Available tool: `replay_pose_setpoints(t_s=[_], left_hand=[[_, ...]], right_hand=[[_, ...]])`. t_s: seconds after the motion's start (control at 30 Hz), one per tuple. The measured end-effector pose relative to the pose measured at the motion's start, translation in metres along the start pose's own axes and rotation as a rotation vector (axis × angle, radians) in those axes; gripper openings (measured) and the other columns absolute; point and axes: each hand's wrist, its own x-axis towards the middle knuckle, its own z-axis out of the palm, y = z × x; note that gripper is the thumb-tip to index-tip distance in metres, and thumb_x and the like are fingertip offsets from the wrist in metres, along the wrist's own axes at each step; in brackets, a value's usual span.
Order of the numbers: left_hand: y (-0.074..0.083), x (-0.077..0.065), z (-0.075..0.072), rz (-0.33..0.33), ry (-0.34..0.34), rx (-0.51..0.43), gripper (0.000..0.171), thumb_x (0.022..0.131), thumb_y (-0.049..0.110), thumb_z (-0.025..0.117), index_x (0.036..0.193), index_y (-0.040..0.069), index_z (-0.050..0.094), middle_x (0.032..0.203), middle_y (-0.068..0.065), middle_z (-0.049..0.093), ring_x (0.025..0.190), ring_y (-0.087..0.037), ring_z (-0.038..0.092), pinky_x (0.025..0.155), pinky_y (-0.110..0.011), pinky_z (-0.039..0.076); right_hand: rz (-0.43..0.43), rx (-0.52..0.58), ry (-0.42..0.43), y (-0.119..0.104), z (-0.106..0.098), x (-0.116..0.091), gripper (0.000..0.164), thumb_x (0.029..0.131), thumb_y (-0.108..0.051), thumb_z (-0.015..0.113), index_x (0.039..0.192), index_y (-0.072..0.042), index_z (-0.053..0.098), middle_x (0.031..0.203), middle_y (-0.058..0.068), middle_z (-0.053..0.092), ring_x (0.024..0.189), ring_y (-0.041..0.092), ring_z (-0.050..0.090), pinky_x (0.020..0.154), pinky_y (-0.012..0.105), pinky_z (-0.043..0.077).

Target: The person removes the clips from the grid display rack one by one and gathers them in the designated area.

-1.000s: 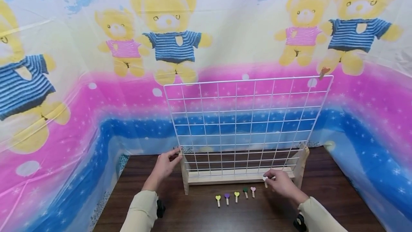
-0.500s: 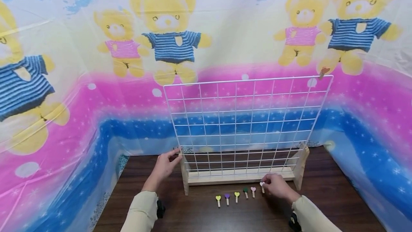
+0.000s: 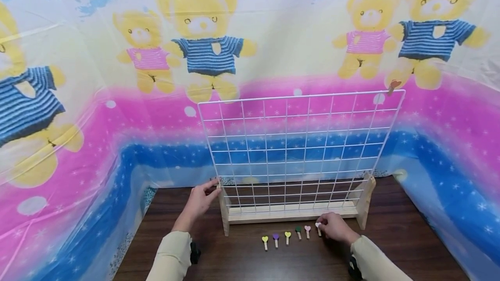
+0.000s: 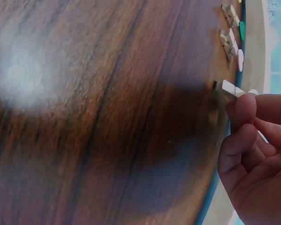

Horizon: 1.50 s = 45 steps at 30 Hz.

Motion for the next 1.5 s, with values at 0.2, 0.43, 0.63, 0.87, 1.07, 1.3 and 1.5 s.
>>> replay_pose_setpoints(t_s=[0.2,0.43,0.63,0.87,1.07,1.3,1.5], left_hand=[[0.001,0.001,0.000,0.001,-0.003,0.006,0.039,0.092,0.014,0.063,0.131,0.013,0.059,0.118,-0.016,0.062,0.077,-0.018,0.055,0.058,-0.029,0.045],[0.002,0.000,0.000,-0.002,0.000,-0.003,0.039,0.092,0.013,0.063,0.131,0.014,0.060,0.111,-0.013,0.064,0.076,-0.017,0.055,0.058,-0.029,0.045],[0.001,-0.001,0.000,-0.009,-0.001,-0.013,0.040,0.092,0.013,0.063,0.131,0.015,0.059,0.104,-0.012,0.065,0.072,-0.017,0.052,0.056,-0.029,0.044],[0.001,-0.001,0.000,-0.008,-0.004,-0.012,0.040,0.092,0.014,0.063,0.132,0.014,0.058,0.104,-0.012,0.065,0.072,-0.017,0.052,0.056,-0.029,0.044],[0.000,-0.001,0.000,0.015,0.001,-0.005,0.039,0.092,0.013,0.064,0.131,0.012,0.059,0.119,-0.016,0.062,0.075,-0.017,0.054,0.058,-0.029,0.045],[0.001,-0.001,0.001,0.015,0.007,-0.006,0.039,0.092,0.014,0.064,0.130,0.013,0.060,0.111,-0.015,0.064,0.074,-0.017,0.054,0.058,-0.029,0.045],[0.001,-0.001,0.001,0.016,0.008,-0.009,0.039,0.092,0.013,0.063,0.131,0.014,0.060,0.109,-0.013,0.065,0.077,-0.017,0.055,0.060,-0.029,0.046]], right_hand=[[-0.031,-0.024,-0.002,0.004,0.001,0.001,0.005,0.088,-0.001,0.062,0.084,-0.002,0.065,0.064,-0.002,0.054,0.046,0.012,0.051,0.046,0.028,0.044],[-0.133,-0.207,0.076,0.007,0.002,0.001,0.006,0.084,-0.004,0.067,0.080,-0.007,0.065,0.070,-0.006,0.056,0.064,0.010,0.051,0.063,0.033,0.044],[-0.126,-0.245,0.075,0.007,0.003,0.002,0.008,0.082,-0.003,0.070,0.079,-0.009,0.066,0.070,-0.006,0.057,0.066,0.011,0.052,0.065,0.035,0.045],[-0.085,-0.256,0.066,0.009,0.006,0.006,0.007,0.085,-0.010,0.070,0.080,-0.007,0.067,0.071,-0.008,0.057,0.066,0.009,0.052,0.066,0.034,0.045],[-0.065,-0.249,0.072,0.010,0.006,0.005,0.004,0.084,-0.008,0.071,0.084,-0.010,0.068,0.074,-0.007,0.059,0.069,0.010,0.054,0.068,0.036,0.046],[-0.075,-0.228,0.096,0.008,-0.003,0.002,0.008,0.082,-0.006,0.072,0.088,-0.012,0.069,0.078,-0.006,0.060,0.075,0.012,0.057,0.071,0.037,0.047],[-0.139,-0.255,0.139,0.004,-0.018,-0.001,0.010,0.083,-0.006,0.071,0.092,-0.011,0.070,0.084,-0.004,0.063,0.079,0.014,0.060,0.072,0.037,0.049]])
